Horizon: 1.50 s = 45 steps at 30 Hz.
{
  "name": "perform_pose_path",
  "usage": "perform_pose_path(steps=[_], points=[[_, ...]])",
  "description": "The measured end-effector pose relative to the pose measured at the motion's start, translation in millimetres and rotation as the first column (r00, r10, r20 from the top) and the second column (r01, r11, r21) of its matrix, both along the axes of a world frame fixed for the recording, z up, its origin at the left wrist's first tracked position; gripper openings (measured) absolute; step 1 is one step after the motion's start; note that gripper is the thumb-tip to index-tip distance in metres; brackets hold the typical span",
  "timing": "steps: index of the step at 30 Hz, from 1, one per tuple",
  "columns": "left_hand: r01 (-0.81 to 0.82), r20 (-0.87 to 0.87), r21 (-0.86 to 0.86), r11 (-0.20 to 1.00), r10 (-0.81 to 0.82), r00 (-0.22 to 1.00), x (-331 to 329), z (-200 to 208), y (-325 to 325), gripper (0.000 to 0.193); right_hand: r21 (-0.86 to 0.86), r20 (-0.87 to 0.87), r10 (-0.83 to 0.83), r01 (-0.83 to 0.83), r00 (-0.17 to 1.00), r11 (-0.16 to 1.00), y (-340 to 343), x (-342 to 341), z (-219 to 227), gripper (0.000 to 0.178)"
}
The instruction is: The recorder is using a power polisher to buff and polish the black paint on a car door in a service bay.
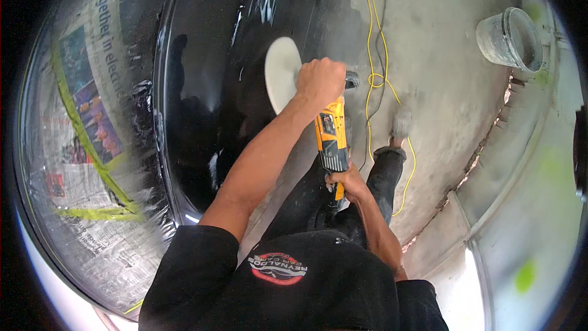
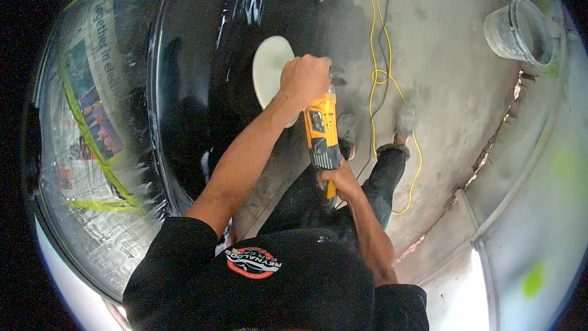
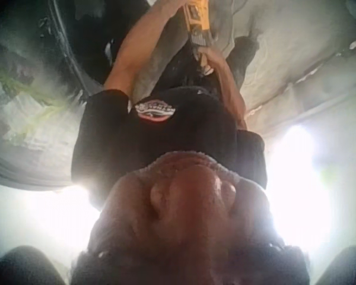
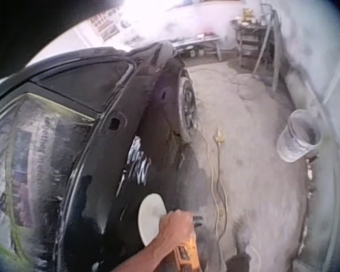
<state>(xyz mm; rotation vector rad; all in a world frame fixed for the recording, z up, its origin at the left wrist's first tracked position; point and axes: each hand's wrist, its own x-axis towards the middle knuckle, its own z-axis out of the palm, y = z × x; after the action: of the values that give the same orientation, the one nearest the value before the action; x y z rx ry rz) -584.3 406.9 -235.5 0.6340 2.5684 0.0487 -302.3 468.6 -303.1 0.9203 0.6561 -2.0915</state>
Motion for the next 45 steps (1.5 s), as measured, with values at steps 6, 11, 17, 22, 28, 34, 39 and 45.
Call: perform_pose_path(steps=[6, 11, 17, 22, 28, 34, 39, 45], points=[[-0.036, -0.035, -0.031, 0.999, 0.035, 0.999, -78, -32, 46, 0.018, -0.026, -0.059, -0.012, 0.011, 0.998, 1.000, 51, -78, -41, 0.052], [-0.064, -0.114, -0.030, 0.998, 0.060, 0.992, -150, -42, 84, 0.020, 0.053, -0.076, -0.019, 0.023, 0.997, 0.998, 93, -154, -61, 0.052], [-0.052, -0.251, -0.005, 0.999, 0.049, 0.967, -201, -38, 121, 0.021, 0.039, -0.133, -0.034, 0.039, 0.991, 0.998, 126, -219, -77, 0.041], [-0.058, -0.255, -0.015, 0.998, 0.052, 0.966, -167, -21, 108, 0.021, 0.058, -0.153, -0.027, 0.037, 0.988, 0.998, 112, -184, -77, 0.050], [-0.068, -0.161, 0.014, 0.998, 0.070, 0.984, -36, -13, 46, 0.016, 0.190, -0.177, 0.118, -0.084, 0.977, 0.978, 55, -23, -97, 0.070], [-0.127, -0.027, -0.063, 0.990, 0.125, 0.992, 60, -3, -5, 0.014, 0.025, -0.156, 0.151, -0.149, 0.976, 0.989, 10, 51, -41, 0.063], [-0.110, -0.079, 0.016, 0.994, 0.111, 0.991, 16, 11, 17, 0.011, 0.087, -0.128, 0.217, -0.207, 0.968, 0.974, 31, 20, -58, 0.072], [-0.023, -0.295, 0.062, 0.998, 0.040, 0.955, -116, 25, 76, 0.011, 0.112, -0.216, 0.025, -0.001, 0.976, 0.994, 81, -137, -52, 0.065]])
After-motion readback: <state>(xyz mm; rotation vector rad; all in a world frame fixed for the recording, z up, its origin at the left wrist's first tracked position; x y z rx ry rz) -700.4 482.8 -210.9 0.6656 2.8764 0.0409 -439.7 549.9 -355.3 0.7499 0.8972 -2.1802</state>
